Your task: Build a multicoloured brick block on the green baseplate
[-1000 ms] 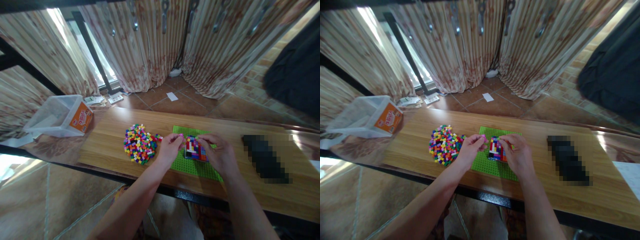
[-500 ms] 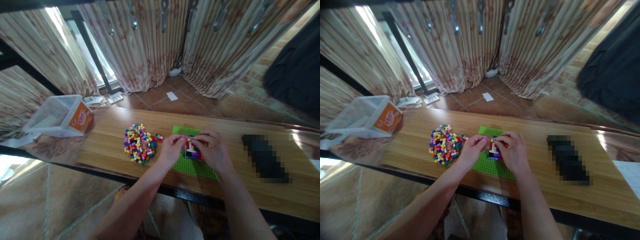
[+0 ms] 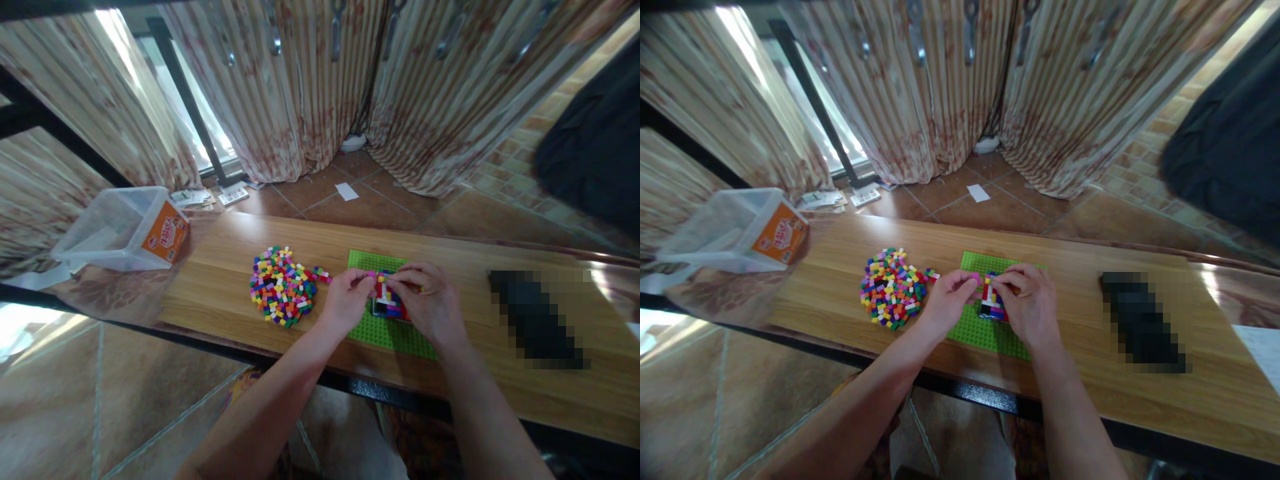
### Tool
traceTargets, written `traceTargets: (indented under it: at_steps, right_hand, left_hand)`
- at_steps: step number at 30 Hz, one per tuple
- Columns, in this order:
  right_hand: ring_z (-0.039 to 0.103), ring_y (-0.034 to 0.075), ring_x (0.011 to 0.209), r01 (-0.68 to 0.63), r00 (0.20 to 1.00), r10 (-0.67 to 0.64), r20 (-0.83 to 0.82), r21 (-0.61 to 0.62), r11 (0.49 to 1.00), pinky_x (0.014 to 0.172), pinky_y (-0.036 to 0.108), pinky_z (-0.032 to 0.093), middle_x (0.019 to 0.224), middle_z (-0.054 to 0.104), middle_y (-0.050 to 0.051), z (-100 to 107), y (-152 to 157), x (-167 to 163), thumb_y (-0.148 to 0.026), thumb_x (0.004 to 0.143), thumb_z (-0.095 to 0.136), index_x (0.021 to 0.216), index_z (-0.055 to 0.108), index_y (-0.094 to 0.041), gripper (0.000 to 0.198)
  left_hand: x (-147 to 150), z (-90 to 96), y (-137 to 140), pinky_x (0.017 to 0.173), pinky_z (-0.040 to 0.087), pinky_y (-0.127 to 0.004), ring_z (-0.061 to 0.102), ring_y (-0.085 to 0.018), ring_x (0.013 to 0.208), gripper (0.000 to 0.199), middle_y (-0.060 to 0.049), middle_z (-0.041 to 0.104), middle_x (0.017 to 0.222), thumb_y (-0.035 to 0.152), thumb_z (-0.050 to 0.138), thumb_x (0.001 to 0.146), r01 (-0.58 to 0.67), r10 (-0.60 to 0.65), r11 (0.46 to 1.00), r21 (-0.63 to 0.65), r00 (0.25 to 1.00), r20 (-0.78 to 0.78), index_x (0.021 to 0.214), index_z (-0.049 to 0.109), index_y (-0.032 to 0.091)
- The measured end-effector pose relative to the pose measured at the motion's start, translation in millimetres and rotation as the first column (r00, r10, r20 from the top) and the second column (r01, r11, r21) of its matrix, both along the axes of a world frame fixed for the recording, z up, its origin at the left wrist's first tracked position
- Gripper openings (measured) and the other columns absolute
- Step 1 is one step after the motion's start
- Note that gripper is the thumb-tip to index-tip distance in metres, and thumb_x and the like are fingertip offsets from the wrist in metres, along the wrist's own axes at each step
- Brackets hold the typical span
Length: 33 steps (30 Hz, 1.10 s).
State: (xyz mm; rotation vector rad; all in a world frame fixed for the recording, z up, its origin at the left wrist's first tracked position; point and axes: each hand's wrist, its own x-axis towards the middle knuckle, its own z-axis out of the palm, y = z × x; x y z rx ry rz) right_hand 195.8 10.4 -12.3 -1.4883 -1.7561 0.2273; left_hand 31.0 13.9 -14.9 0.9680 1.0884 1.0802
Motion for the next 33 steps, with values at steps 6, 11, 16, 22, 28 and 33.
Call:
traceTargets:
  at_steps: [6,11,16,22,28,33]
  right_hand:
    - [0.061,0.027,0.094,0.008,0.999,-0.009,-0.052,-0.022,1.0,0.086,0.047,0.046,0.093,0.069,0.006,-2.2,1.1,-2.6,-0.039,0.085,0.066,0.074,0.077,-0.027,0.019]
    - [0.064,0.026,0.094,0.008,0.989,-0.016,-0.148,-0.052,0.999,0.088,0.045,0.049,0.097,0.071,0.006,0.2,-1.4,-0.7,-0.04,0.084,0.068,0.079,0.077,-0.026,0.017]
    - [0.067,0.024,0.096,0.026,0.981,-0.018,-0.194,0.04,0.999,0.092,0.044,0.051,0.098,0.073,0.006,12.1,-5.7,-1.5,-0.035,0.089,0.063,0.091,0.077,-0.025,0.017]
    - [0.065,0.023,0.108,-0.177,0.974,0.177,-0.145,0.01,0.984,0.096,0.042,0.051,0.112,0.071,0.006,20.9,-11.1,-9.9,-0.029,0.095,0.055,0.11,0.075,-0.028,0.024]
    - [0.065,0.022,0.102,-0.309,0.941,0.3,-0.158,-0.036,0.95,0.091,0.042,0.053,0.104,0.074,0.003,23.5,-15.0,-8.6,-0.028,0.096,0.055,0.105,0.076,-0.032,0.023]
    - [0.065,0.023,0.104,-0.304,0.937,0.288,-0.197,-0.055,0.951,0.092,0.043,0.053,0.106,0.074,0.003,25.6,-18.0,-5.2,-0.03,0.093,0.061,0.107,0.076,-0.033,0.02]
  left_hand:
    - [0.1,8.0,-2.2,0.065,0.05,-0.021,0.063,-0.011,0.065,0.007,-0.001,0.067,0.072,0.02,0.063,0.085,-0.015,0.015,1.0,-0.016,0.999,0.03,0.081,0.066,0.014]
    - [-1.4,12.6,-1.6,0.064,0.05,-0.021,0.062,-0.01,0.063,0.006,-0.001,0.068,0.074,0.018,0.062,0.085,-0.009,0.01,1.0,-0.023,1.0,0.029,0.082,0.066,0.014]
    - [-2.4,14.3,-0.9,0.066,0.05,-0.022,0.061,-0.011,0.064,0.005,0.0,0.067,0.074,0.017,0.061,0.084,0.006,-0.006,1.0,-0.017,1.0,0.028,0.083,0.065,0.015]
    - [-2.8,14.3,-2.8,0.062,0.044,-0.021,0.053,-0.009,0.061,0.016,0.001,0.059,0.066,0.027,0.06,0.086,0.152,-0.156,0.986,0.074,0.987,0.046,0.076,0.062,0.014]
    - [-4.8,18.3,-5.5,0.057,0.04,-0.022,0.048,-0.008,0.055,0.031,0.002,0.053,0.062,0.039,0.056,0.089,0.229,-0.236,0.967,0.115,0.971,0.048,0.07,0.057,0.015]
    - [-7.4,20.3,-5.4,0.052,0.036,-0.022,0.045,-0.008,0.051,0.036,0.003,0.051,0.058,0.042,0.052,0.091,0.244,-0.247,0.965,0.095,0.969,0.024,0.066,0.054,0.016]
